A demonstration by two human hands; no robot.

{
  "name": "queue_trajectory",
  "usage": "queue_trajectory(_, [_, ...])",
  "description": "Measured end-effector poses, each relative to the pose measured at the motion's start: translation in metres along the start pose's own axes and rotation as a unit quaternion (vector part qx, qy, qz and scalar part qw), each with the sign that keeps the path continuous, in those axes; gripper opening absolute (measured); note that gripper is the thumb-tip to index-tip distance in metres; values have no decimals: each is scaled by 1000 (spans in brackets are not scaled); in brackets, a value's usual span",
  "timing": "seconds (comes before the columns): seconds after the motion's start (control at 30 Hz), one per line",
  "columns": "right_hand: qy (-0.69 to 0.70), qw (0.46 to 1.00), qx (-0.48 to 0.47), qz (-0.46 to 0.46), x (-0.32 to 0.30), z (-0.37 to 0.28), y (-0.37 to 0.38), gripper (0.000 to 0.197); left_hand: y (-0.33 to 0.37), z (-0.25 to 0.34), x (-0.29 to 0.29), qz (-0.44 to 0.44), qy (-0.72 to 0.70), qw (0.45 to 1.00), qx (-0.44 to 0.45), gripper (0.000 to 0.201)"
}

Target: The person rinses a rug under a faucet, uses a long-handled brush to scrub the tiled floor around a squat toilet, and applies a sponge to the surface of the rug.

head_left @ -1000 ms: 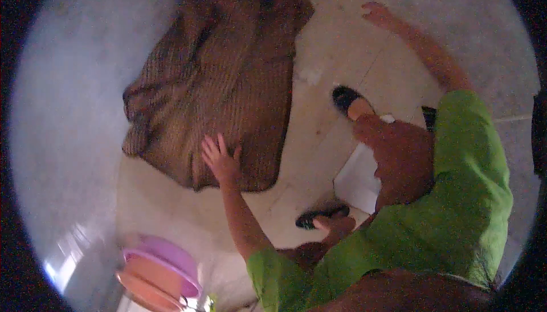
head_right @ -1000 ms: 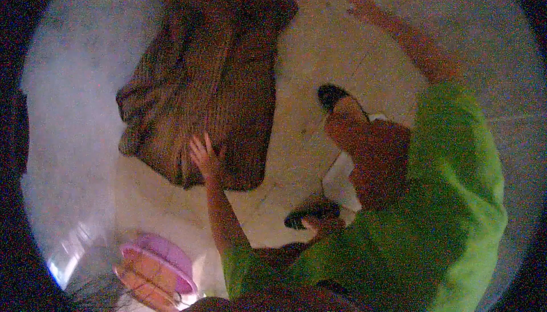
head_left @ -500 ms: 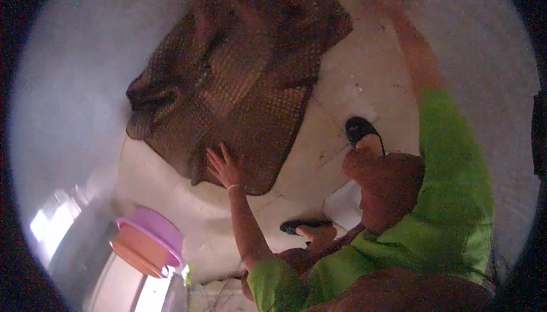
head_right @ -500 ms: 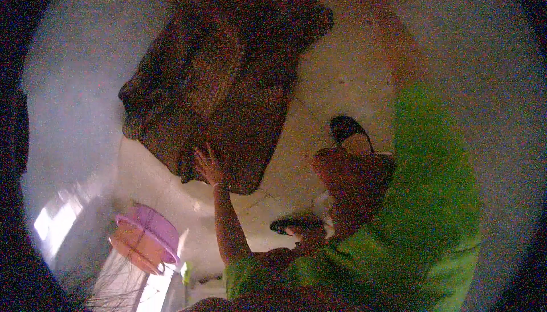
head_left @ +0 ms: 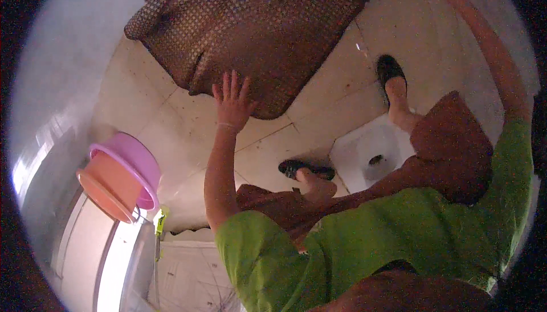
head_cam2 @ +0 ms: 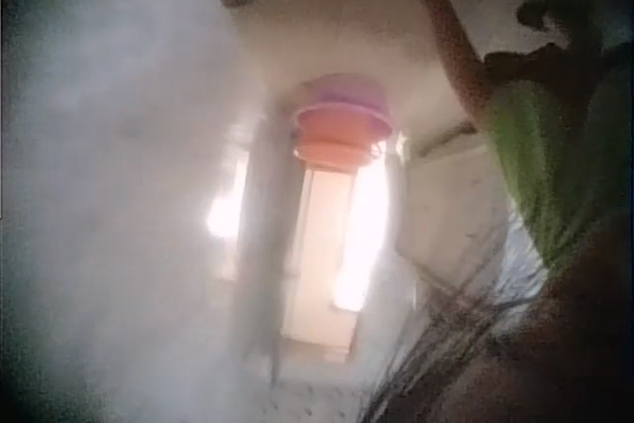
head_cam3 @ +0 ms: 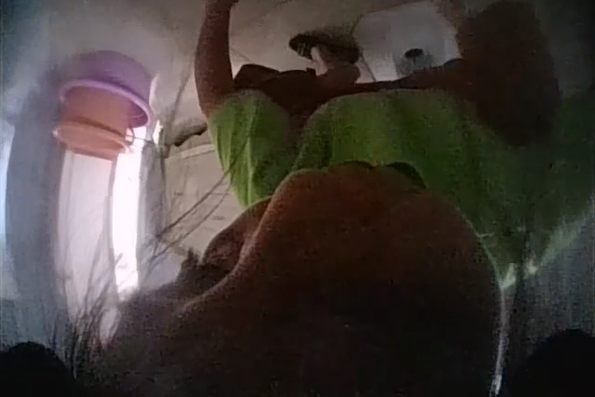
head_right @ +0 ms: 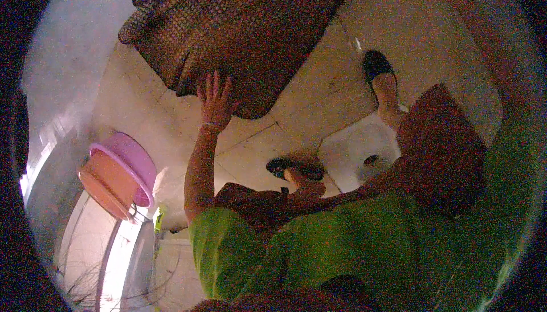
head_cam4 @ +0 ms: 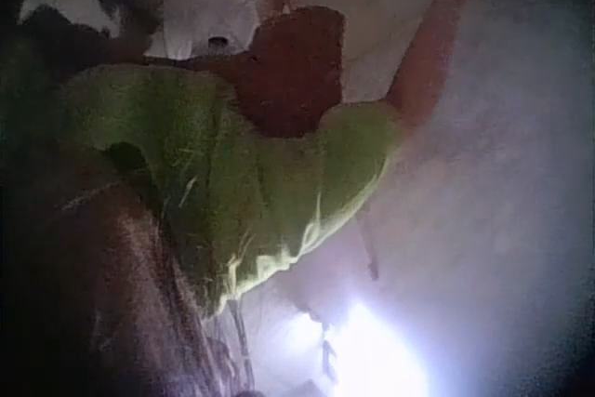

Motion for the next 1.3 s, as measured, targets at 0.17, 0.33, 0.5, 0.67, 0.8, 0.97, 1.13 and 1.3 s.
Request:
queue_trajectory(0.17, [-196,949,-205,-138,182,-41,12,48,27,48,35,46,-62,990,114,63])
queue_trajectory(0.33, [-547,686,-308,369,344,-21,29,34,0,83,46,23,-97,987,128,61])
queue_trajectory(0.5, [-370,862,-178,299,382,-2,29,37,-35,95,55,-68,-61,986,139,64])
queue_trajectory(0.67, [-285,927,-167,178,401,52,32,22,-46,130,66,-92,-128,973,167,79])
queue_trajectory(0.8, [-405,681,-289,537,237,-34,41,17,-53,120,56,-54,-142,979,139,89])
queue_trajectory(0.97, [-36,903,-92,418,348,-17,47,19,-60,100,62,-81,-122,985,94,93])
queue_trajectory(1.13, [-358,839,-112,394,273,9,60,23,-46,129,54,-157,-99,975,126,93])
queue_trajectory(1.3, [-211,844,-78,487,373,-5,51,32,-50,127,67,-176,-85,975,106,92])
Point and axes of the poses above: each hand's wrist, its own y-axis towards the middle knuckle, its own x-axis out of the palm, z = x × y, the point moved 7 cm from there along y, towards the middle knuckle, and after that the axes turned 13 degrees about z, right-handed, at the moved point
